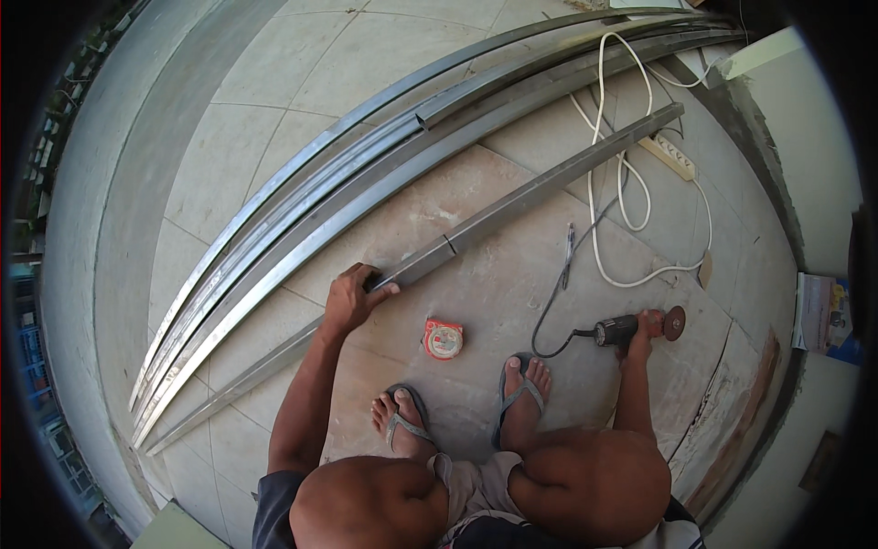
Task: Cutting metal profiles using an angle grinder.
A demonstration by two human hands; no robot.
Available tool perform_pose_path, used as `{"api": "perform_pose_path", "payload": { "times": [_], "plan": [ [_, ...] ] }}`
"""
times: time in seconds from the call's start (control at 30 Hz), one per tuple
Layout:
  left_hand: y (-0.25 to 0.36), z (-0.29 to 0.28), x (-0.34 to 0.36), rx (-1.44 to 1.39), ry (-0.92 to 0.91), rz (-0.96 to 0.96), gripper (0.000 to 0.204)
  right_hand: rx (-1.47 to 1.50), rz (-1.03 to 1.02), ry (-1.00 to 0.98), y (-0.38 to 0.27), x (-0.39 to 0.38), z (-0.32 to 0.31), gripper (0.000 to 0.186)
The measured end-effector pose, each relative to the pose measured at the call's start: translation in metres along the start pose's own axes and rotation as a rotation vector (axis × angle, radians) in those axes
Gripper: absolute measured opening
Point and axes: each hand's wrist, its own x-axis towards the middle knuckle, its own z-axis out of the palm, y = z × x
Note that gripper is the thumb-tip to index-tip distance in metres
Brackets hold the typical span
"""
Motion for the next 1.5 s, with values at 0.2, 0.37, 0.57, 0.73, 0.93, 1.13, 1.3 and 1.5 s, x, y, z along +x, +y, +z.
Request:
{"api": "perform_pose_path", "payload": {
  "times": [0.2, 0.37, 0.57, 0.73, 0.93, 1.13, 1.3, 1.5],
  "plan": [
    [-0.003, -0.008, 0.027, -0.19, -0.33, -0.189, 0.058, 0.084, -0.09, 0.132, 0.02, 0.074, -0.003, 0.053],
    [0.003, -0.007, 0.015, 0.006, -0.204, 0.015, 0.064, 0.023, -0.243, 0.032, 0.039, 0.05, -0.013, 0.047],
    [0.009, -0.006, 0.005, 0.271, 0.15, 0.374, 0.06, -0.146, -0.591, -0.067, -0.026, -0.054, 0.008, 0.042],
    [0.01, -0.002, 0.002, -0.038, -0.008, 0.01, 0.056, -0.072, -0.376, -0.634, -0.093, -0.073, 0.007, 0.043],
    [0.021, 0.006, -0.012, 0.295, 0.264, 0.139, 0.046, -0.111, -0.274, -1.002, -0.1, -0.142, 0.077, 0.044],
    [0.125, 0.074, -0.048, -0.625, -0.204, -0.101, 0.059, -0.25, -0.486, -1.108, -0.082, -0.187, 0.119, 0.05],
    [0.192, 0.109, -0.056, -1.061, -0.462, -0.071, 0.079, -0.326, -0.307, -1.191, -0.06, -0.219, 0.147, 0.053],
    [0.183, 0.104, -0.055, -1.178, -0.524, -0.061, 0.076, 0.226, 0.131, -1.494, -0.062, -0.234, 0.144, 0.067]
  ]
}}
